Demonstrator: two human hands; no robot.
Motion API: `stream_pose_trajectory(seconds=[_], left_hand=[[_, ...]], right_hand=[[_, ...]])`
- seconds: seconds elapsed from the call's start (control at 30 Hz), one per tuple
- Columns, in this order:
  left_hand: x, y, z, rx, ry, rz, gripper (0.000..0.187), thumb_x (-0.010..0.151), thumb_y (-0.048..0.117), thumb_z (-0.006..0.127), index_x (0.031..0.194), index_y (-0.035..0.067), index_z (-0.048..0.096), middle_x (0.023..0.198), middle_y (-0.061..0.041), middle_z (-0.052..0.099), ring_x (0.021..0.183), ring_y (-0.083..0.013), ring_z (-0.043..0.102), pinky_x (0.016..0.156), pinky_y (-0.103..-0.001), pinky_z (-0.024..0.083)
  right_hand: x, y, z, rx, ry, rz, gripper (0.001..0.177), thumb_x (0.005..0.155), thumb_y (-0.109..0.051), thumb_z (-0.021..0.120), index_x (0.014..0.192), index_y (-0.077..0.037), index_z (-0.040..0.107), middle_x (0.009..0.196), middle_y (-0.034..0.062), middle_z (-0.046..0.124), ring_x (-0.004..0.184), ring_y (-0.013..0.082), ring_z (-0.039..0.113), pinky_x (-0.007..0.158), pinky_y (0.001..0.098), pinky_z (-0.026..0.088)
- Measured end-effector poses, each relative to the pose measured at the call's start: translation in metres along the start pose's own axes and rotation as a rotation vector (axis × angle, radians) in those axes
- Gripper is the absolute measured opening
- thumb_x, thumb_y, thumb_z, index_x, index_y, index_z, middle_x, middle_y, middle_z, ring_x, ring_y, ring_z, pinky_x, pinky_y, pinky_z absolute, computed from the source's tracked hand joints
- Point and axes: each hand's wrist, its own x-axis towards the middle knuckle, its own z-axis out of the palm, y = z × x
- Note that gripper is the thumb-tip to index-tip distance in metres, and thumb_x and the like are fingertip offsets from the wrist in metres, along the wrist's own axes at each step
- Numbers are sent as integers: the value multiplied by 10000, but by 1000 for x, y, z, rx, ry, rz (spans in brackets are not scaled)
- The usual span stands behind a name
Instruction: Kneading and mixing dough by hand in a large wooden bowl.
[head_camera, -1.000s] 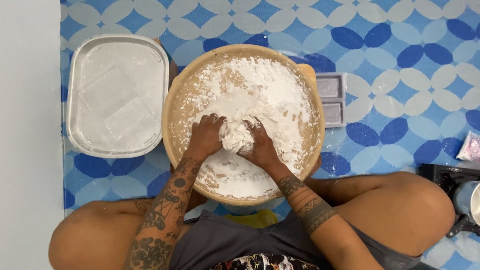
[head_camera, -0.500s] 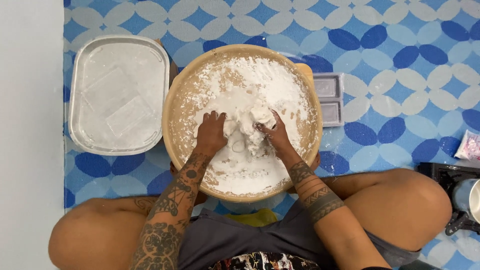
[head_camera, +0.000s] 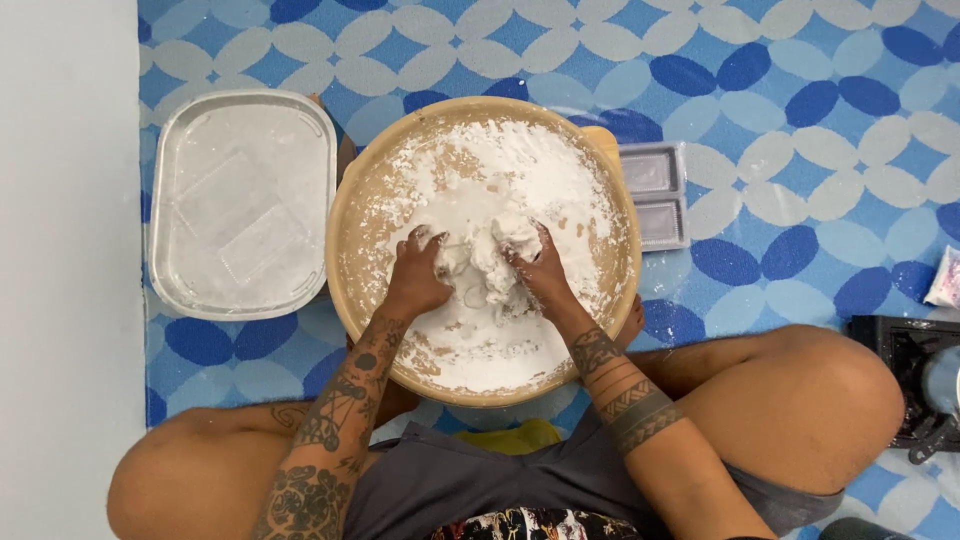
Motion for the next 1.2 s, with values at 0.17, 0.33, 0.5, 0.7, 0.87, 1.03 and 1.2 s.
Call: stream_pose_trajectory(seconds=[0.17,0.33,0.5,0.7,0.87,1.03,1.2], left_hand=[[14,-4,18,302,-55,43,741,793,274,739,1490,181,505,1482,-165,459,1321,-385,460,1041,-530,450],[29,-18,27,295,-31,100,624,806,277,713,1399,163,557,1277,-145,564,1197,-381,560,932,-518,530],[21,-10,28,233,35,98,571,777,264,770,1288,102,574,1188,-149,585,1141,-386,579,925,-493,521],[3,1,31,30,219,99,418,805,219,737,1171,66,605,1073,-157,577,1088,-420,582,913,-545,541],[10,-12,40,-121,331,-44,327,871,311,695,1110,91,652,1126,-168,566,1115,-423,583,919,-544,539],[-1,0,24,-66,114,-26,682,767,210,716,1419,87,559,1475,-213,399,1337,-443,444,1068,-577,484],[4,1,24,308,5,132,684,804,282,609,1474,165,533,1517,-133,445,1313,-428,464,977,-548,511]], right_hand=[[-33,-49,25,-565,28,31,1036,739,-435,877,1581,-164,338,1548,283,383,1415,470,415,1148,558,406],[-64,-87,32,-748,-6,-23,1161,730,-279,886,1631,-97,175,1616,356,161,1420,574,342,1154,625,370],[-87,-96,39,-832,-141,-108,1003,809,-266,793,1617,-89,227,1603,357,200,1420,547,359,1160,563,397],[-79,-90,32,-779,-96,-106,908,867,-306,737,1583,-6,268,1546,394,296,1416,536,388,1192,562,349],[-67,-62,27,-747,-48,-108,955,830,-360,774,1592,-62,281,1546,342,359,1435,476,403,1216,501,343],[-76,-69,34,-766,-102,-118,1025,771,-384,797,1599,-86,271,1576,343,308,1433,465,408,1217,481,346],[-89,-63,33,-827,-132,-155,1105,717,-426,845,1607,-104,275,1601,351,242,1446,465,380,1219,464,347]])
